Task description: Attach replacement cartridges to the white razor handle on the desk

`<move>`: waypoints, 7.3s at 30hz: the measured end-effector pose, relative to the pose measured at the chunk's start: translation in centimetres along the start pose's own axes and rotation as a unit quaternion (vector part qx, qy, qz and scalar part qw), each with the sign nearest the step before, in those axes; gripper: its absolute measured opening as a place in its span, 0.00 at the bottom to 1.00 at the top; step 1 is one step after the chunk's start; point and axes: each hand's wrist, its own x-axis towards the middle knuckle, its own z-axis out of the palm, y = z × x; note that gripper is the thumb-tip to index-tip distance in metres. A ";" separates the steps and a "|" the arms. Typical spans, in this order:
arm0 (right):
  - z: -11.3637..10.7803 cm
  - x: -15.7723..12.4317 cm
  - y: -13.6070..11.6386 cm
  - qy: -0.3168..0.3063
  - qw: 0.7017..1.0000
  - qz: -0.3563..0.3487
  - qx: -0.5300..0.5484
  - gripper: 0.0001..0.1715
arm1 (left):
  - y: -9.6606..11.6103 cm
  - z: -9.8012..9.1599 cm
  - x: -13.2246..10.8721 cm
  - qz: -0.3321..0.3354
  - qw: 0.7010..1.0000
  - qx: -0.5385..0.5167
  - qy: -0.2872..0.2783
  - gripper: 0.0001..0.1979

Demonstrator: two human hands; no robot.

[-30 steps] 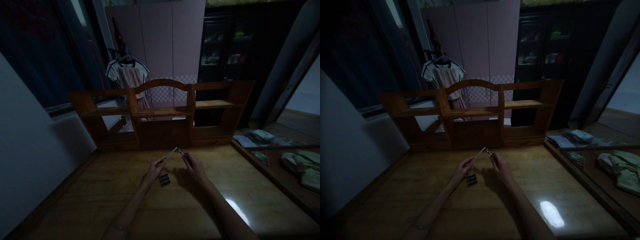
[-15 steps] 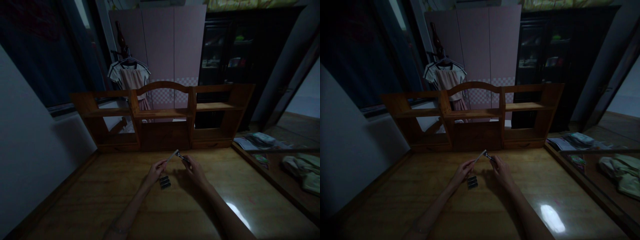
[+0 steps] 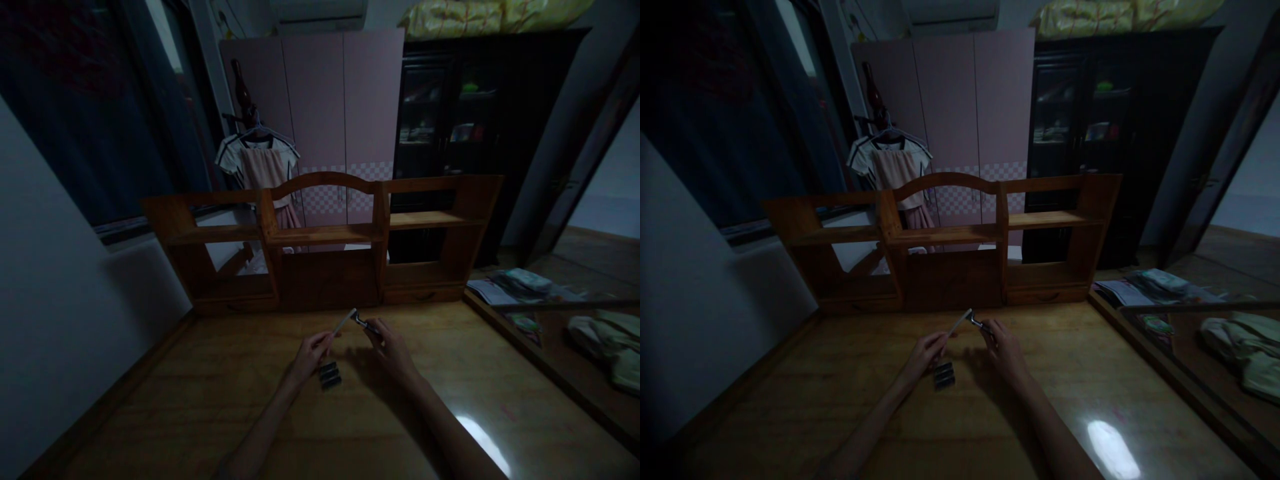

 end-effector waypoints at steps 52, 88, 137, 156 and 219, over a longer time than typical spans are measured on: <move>-0.3 -0.2 -1.2 0.014 1.000 0.017 0.016 0.12 | 0.5 0.1 -0.2 0.022 0.998 0.016 0.064 0.30; -0.5 -0.4 -1.6 -0.009 0.999 0.024 0.025 0.13 | 1.1 0.2 -0.8 0.032 0.999 0.003 0.002 0.28; -0.3 -0.5 -1.3 -0.009 1.000 0.018 0.010 0.14 | 0.3 0.0 -0.4 0.036 0.999 0.008 0.026 0.23; -0.3 -0.5 -1.2 -0.001 0.999 0.038 0.013 0.16 | 0.8 0.1 -0.8 0.057 0.998 0.013 -0.026 0.22; -0.3 -0.5 -0.4 -0.011 1.000 0.023 0.000 0.11 | 0.8 0.1 -0.8 0.067 0.997 0.019 -0.023 0.20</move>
